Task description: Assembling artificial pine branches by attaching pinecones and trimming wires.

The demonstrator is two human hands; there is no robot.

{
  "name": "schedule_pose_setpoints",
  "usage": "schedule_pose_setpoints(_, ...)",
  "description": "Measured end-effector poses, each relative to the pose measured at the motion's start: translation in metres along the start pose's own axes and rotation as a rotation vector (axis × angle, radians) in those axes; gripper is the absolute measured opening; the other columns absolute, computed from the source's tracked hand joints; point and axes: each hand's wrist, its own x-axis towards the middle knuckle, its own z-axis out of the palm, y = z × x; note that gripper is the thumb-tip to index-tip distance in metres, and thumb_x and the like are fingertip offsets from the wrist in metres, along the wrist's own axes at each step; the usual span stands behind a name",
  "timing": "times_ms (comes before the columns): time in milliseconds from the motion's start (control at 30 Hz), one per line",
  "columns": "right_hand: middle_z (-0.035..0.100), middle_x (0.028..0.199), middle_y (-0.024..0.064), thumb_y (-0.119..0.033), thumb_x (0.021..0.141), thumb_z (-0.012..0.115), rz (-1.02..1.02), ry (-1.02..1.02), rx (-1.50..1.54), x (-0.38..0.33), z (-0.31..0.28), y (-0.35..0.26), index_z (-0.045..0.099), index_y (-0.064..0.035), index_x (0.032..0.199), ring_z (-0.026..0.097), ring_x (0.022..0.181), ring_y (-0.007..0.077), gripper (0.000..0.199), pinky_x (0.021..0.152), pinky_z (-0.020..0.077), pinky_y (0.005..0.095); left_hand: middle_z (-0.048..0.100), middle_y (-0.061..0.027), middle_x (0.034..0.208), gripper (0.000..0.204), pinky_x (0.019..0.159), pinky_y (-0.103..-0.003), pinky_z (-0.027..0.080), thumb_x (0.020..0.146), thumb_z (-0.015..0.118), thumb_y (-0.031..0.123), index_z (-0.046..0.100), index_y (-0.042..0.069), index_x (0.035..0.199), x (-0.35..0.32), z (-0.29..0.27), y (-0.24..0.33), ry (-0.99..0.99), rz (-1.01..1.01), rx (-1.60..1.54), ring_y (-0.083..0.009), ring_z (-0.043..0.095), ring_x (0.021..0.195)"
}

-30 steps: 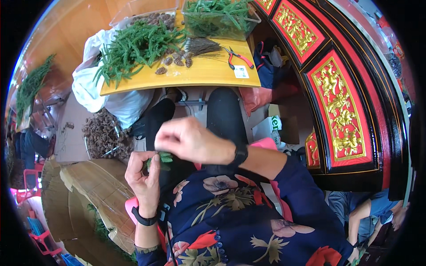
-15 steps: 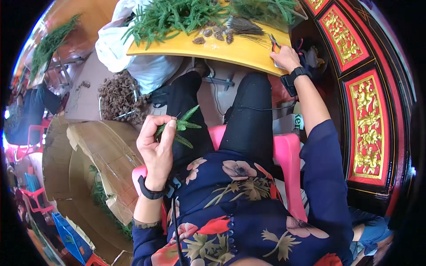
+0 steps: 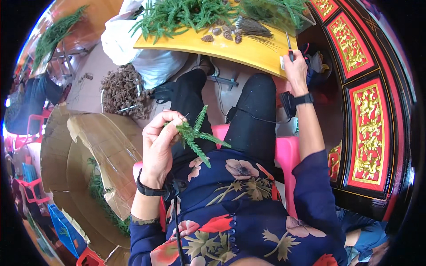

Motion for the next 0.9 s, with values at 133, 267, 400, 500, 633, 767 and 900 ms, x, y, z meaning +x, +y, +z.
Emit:
schedule_pose_setpoints(133, 0.057, 0.078, 0.0059, -0.003, 0.078, 0.056, -0.558, -0.405, 0.59, -0.072, -0.004, -0.077, 0.055, -0.0014, 0.091, 0.055, 0.072, 0.0159, 0.013, 0.067, 0.0447, 0.0308, 0.056, 0.0021, 0.085, 0.007, 0.059, -0.018, 0.032, 0.088, 0.058, 0.007, 0.063, 0.002, 0.089, 0.001, -0.005, -0.005, -0.076, -0.037, -0.066, -0.0036, 0.044, 0.067)
schedule_pose_setpoints(267, 0.056, 0.084, 0.0076, 0.002, 0.069, 0.058, -1.009, -0.594, 0.526, -0.103, -0.005, -0.116, 0.055, -0.0022, 0.091, 0.056, 0.079, 0.0227, 0.023, 0.07, 0.0438, 0.0327, 0.053, -0.001, 0.083, 0.012, 0.06, -0.021, 0.035, 0.086, 0.062, 0.016, 0.057, 0.005, 0.084, 0.001, -0.004, -0.003, -0.164, -0.062, -0.065, -0.0087, 0.048, 0.072)
schedule_pose_setpoints(400, 0.053, 0.086, 0.0084, 0.001, 0.065, 0.059, -1.097, -0.73, 0.552, -0.11, 0.002, -0.124, 0.056, -0.004, 0.094, 0.053, 0.083, 0.0271, 0.03, 0.076, 0.0421, 0.0345, 0.057, -0.0014, 0.086, 0.009, 0.065, -0.021, 0.036, 0.086, 0.06, 0.01, 0.062, 0.002, 0.086, -0.002, -0.005, 0.001, -0.257, -0.1, -0.185, -0.0073, 0.048, 0.073)
schedule_pose_setpoints(500, 0.053, 0.086, 0.0071, 0.0, 0.065, 0.06, -1.136, -0.773, 0.478, -0.109, 0.002, -0.13, 0.056, -0.0053, 0.095, 0.052, 0.083, 0.0266, 0.031, 0.079, 0.0397, 0.0355, 0.057, -0.0021, 0.087, 0.009, 0.069, -0.023, 0.039, 0.086, 0.061, 0.011, 0.062, 0.002, 0.087, -0.001, -0.005, 0.004, -0.285, -0.152, -0.259, -0.0092, 0.052, 0.076)
schedule_pose_setpoints(633, 0.051, 0.085, 0.0069, -0.001, 0.064, 0.061, -1.177, -0.757, 0.458, -0.109, 0.005, -0.134, 0.056, -0.0057, 0.096, 0.052, 0.082, 0.0262, 0.033, 0.078, 0.0389, 0.0353, 0.058, -0.0028, 0.088, 0.009, 0.072, -0.024, 0.042, 0.086, 0.062, 0.011, 0.062, 0.002, 0.087, -0.001, -0.008, 0.003, -0.264, -0.163, -0.272, -0.0109, 0.055, 0.079)
schedule_pose_setpoints(767, 0.051, 0.084, 0.0067, -0.001, 0.063, 0.061, -1.189, -0.725, 0.448, -0.106, 0.007, -0.134, 0.056, -0.006, 0.096, 0.052, 0.082, 0.0265, 0.034, 0.078, 0.0388, 0.0358, 0.058, -0.0027, 0.088, 0.011, 0.072, -0.024, 0.042, 0.086, 0.062, 0.012, 0.061, 0.002, 0.091, 0.0, -0.012, 0.002, -0.322, -0.15, -0.291, -0.0107, 0.055, 0.079)
schedule_pose_setpoints(900, 0.052, 0.086, 0.007, -0.002, 0.063, 0.062, -1.207, -0.761, 0.462, -0.106, 0.007, -0.137, 0.056, -0.0061, 0.096, 0.052, 0.084, 0.0268, 0.035, 0.078, 0.0387, 0.0362, 0.058, -0.0032, 0.087, 0.013, 0.071, -0.023, 0.042, 0.086, 0.062, 0.013, 0.06, 0.002, 0.094, -0.003, -0.01, 0.001, -0.264, -0.218, -0.313, -0.0107, 0.055, 0.079)
